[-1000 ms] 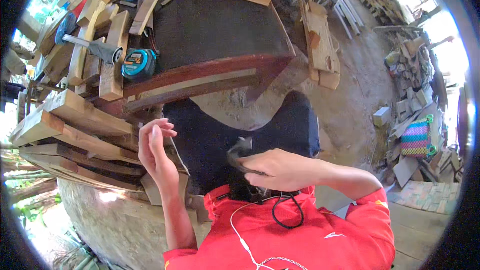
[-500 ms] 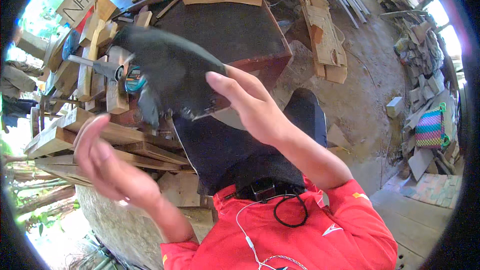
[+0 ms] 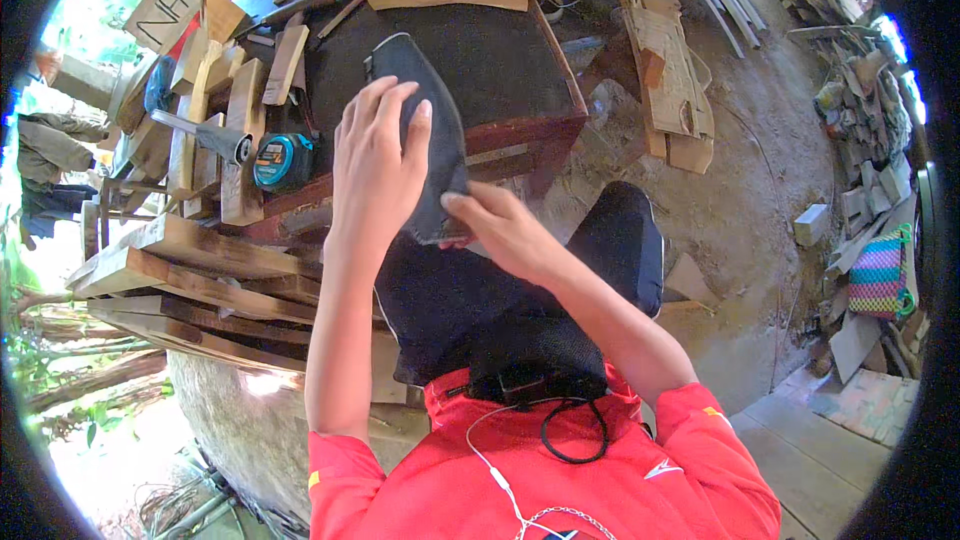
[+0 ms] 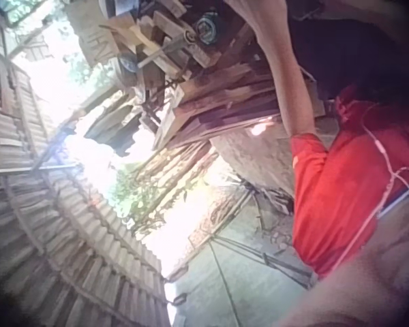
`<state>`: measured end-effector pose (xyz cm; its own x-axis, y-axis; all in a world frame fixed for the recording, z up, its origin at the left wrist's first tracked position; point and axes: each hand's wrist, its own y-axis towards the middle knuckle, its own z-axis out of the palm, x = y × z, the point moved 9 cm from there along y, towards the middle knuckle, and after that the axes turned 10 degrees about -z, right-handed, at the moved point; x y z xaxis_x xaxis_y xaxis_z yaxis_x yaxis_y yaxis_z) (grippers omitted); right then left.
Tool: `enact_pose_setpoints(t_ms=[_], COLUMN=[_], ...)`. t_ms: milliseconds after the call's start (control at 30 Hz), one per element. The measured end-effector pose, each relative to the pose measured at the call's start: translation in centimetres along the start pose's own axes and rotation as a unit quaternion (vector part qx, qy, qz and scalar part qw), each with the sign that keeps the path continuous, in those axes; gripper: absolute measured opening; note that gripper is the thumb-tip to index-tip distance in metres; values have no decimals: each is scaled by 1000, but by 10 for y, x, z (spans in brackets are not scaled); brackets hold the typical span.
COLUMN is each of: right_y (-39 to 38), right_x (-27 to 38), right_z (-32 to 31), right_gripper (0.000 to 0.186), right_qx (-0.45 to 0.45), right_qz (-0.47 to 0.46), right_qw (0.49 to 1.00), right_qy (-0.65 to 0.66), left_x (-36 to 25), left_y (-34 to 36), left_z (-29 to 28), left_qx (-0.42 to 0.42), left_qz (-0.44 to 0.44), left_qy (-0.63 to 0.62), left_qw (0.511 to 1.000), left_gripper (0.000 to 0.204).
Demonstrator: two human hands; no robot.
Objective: Measure, cut, and sand small wooden blocks in a workshop.
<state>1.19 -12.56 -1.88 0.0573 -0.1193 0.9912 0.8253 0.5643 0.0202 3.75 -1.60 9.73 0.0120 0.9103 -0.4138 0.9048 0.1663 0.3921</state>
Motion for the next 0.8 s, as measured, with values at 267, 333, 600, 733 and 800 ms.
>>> enact_pose_setpoints(t_ms=[267, 333, 600, 733, 800], right_y=[-5, -7, 0, 2, 2], right_x=[1, -11, -24, -22, -21], right_z=[-4, -7, -2, -5, -10], right_gripper=[38, 37, 37, 38, 38], right_qx=[79, 60, 44, 39, 25], right_qz=[-5, 53, 56, 47, 46], right_qw=[979, 993, 997, 997, 997], right_qy=[-187, -91, 36, 47, 54], left_x=[35, 37, 49, 58, 57], left_y=[-7, -13, 7, 22, 28], left_z=[-6, 0, 57, 84, 93], left_qx=[-14, -16, 37, 66, 75], left_qz=[-82, -94, -111, -124, -124], left_qy=[17, 28, 124, 170, 166], left_qw=[996, 995, 985, 975, 976], left_gripper=[37, 38, 61, 69, 70])
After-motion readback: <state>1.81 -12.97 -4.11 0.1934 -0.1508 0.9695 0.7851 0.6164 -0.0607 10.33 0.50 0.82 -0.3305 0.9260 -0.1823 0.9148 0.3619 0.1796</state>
